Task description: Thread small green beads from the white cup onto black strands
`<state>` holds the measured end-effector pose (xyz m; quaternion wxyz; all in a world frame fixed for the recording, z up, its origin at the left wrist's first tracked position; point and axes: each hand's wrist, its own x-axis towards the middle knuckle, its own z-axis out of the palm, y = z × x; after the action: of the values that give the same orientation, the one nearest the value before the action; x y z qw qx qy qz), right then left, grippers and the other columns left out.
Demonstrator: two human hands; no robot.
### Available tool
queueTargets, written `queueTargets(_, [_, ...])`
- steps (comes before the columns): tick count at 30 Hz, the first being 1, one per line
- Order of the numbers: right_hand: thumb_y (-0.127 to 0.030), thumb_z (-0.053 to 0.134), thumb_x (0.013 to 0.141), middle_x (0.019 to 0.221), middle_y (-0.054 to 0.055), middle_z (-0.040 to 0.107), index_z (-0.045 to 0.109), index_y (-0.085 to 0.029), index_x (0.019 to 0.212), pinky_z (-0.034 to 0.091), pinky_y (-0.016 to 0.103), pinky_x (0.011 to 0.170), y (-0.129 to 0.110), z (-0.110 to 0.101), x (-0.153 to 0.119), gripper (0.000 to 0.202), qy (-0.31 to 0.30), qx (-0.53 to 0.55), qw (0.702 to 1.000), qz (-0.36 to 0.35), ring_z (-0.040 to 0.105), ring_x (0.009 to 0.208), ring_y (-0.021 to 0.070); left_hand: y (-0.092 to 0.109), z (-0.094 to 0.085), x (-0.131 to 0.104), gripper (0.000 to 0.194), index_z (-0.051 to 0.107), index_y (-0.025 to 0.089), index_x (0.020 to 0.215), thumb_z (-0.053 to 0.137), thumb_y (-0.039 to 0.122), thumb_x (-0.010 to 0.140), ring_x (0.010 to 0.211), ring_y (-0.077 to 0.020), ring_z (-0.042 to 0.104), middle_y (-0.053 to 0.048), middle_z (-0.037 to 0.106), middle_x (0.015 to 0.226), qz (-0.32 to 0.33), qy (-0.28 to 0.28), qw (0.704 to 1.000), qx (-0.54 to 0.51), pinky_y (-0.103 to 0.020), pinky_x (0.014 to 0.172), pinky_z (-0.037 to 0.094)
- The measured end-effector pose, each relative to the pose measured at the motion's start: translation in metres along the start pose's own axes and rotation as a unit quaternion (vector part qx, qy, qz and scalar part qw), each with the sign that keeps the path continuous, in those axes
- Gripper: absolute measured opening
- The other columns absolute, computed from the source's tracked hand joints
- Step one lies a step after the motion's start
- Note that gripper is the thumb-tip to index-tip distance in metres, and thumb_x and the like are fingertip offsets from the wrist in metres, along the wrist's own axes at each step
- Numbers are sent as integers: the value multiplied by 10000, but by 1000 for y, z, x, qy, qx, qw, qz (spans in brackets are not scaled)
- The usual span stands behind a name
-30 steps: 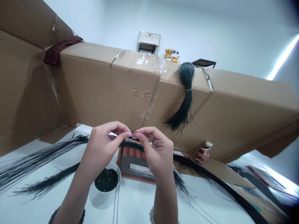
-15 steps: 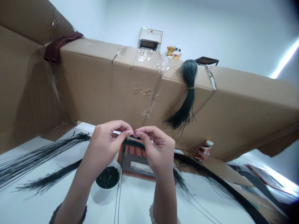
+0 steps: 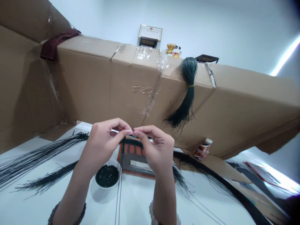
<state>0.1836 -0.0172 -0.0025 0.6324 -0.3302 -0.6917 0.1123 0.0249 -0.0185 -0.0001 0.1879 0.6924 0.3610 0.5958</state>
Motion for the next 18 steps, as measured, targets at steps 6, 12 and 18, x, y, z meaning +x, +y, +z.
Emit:
queueTargets(6, [-173, 676, 877, 758, -7, 749, 711, -218, 795, 530, 284, 686, -3, -5, 0, 99, -32, -29, 998, -44, 684, 708, 145, -1, 1, -2, 64, 732, 229, 826, 689, 226, 873, 723, -120, 669, 32, 732, 771, 36, -3, 999, 24, -196, 654, 522])
queueTargets(12, [-180, 644, 870, 716, 1, 714, 668, -206, 744, 502, 312, 695, -4, -10, 1, 131, -45, -75, 996, -38, 651, 690, 160, 3, 2, -3, 99, 695, 224, 850, 628, 229, 923, 746, -134, 648, 22, 728, 821, 110, -30, 982, 150, -248, 679, 498])
queueTargets(18, [-187, 667, 837, 677, -9, 689, 661, -214, 714, 489, 314, 685, -3, -15, 3, 126, -75, -23, 997, -9, 619, 658, 156, 3, -2, -2, 128, 673, 215, 839, 605, 284, 923, 784, -137, 634, 8, 705, 840, 53, -99, 991, 66, -219, 663, 521])
